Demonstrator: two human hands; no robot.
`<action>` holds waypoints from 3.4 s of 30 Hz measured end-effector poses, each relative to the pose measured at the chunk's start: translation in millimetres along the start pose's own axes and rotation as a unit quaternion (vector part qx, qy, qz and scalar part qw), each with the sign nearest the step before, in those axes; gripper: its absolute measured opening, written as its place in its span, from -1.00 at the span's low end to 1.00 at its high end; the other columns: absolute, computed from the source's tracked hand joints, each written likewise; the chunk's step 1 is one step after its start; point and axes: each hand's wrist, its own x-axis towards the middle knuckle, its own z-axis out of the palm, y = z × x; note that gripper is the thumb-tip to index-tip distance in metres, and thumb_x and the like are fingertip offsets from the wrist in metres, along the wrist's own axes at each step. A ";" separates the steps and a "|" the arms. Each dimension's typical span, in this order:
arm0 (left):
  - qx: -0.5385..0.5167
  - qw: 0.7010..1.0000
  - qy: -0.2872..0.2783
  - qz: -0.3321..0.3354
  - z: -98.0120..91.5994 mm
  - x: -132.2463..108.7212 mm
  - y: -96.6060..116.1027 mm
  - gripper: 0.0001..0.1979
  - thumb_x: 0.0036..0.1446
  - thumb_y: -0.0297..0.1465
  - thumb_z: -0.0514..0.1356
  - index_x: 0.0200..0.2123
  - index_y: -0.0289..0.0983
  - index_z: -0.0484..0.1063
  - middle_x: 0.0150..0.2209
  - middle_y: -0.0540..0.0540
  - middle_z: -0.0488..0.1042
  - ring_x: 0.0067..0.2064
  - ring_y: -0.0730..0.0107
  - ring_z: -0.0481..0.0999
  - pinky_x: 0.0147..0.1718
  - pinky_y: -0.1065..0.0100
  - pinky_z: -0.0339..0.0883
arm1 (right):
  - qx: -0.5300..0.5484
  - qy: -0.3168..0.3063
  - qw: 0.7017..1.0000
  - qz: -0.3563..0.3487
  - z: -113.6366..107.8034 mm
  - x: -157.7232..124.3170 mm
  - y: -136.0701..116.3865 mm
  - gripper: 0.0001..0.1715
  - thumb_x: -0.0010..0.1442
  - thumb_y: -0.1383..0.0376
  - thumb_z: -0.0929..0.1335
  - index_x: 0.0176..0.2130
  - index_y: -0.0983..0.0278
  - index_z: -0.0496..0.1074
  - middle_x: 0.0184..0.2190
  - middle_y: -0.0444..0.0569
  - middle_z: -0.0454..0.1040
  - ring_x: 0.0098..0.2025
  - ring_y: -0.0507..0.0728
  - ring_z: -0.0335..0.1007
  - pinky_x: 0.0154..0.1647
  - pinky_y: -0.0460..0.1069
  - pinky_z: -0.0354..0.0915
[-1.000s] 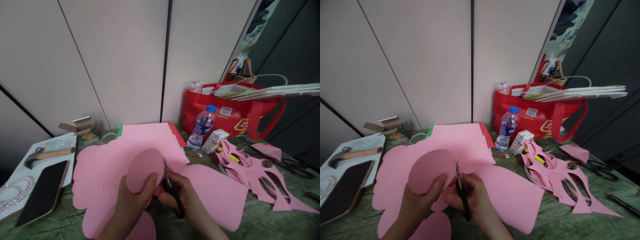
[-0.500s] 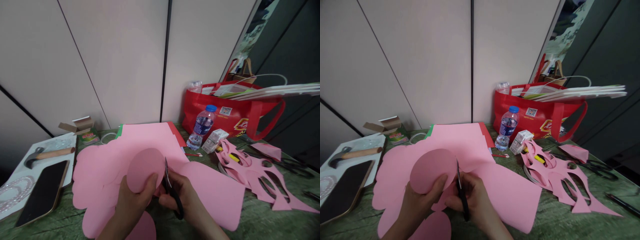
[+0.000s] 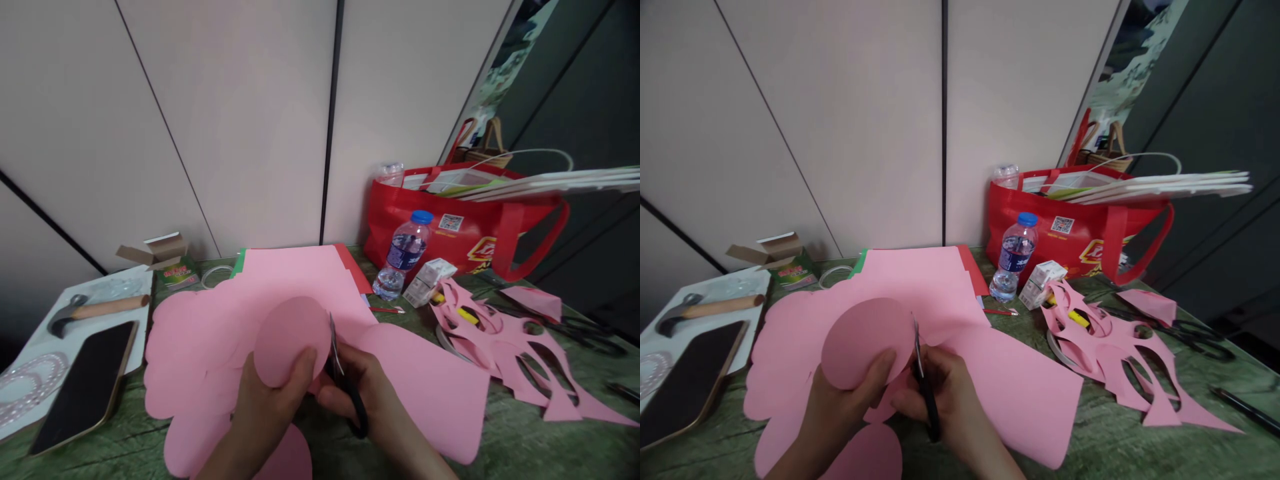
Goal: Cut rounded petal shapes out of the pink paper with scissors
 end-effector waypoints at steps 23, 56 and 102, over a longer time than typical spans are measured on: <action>-0.001 0.999 -0.040 0.006 -2.8 0.9 5.8 -0.53 -0.07 -0.20 0.15 -0.89 -0.22 0.11 -0.83 0.08 0.16 -0.71 0.51 0.19 -0.69 0.44 0.09 | -0.055 0.030 0.998 0.020 2.2 -0.7 1.2 -0.63 -0.03 0.06 0.41 -0.53 0.30 0.30 -0.69 -0.21 0.23 -0.65 -0.04 0.07 -0.67 -0.13 0.02; 0.029 0.999 -0.010 0.023 -3.9 4.9 0.3 -0.56 -0.11 -0.21 0.15 -0.89 -0.22 0.15 -0.84 0.05 0.17 -0.71 0.46 0.18 -0.70 0.40 0.03 | -0.025 0.041 0.998 0.039 3.5 1.1 1.3 -0.68 -0.06 0.11 0.43 -0.47 0.31 0.34 -0.71 -0.23 0.27 -0.70 -0.04 0.13 -0.69 -0.14 0.06; -0.086 0.983 -0.153 -0.047 9.4 6.8 -6.7 -0.50 0.06 -0.23 0.06 -0.87 -0.22 0.18 -0.84 0.09 0.17 -0.72 0.53 0.22 -0.65 0.44 0.14 | 0.085 0.000 0.996 -0.030 11.1 6.7 1.2 -0.70 -0.05 0.14 0.47 -0.48 0.26 0.35 -0.63 -0.17 0.35 -0.53 0.07 0.30 -0.47 -0.05 0.15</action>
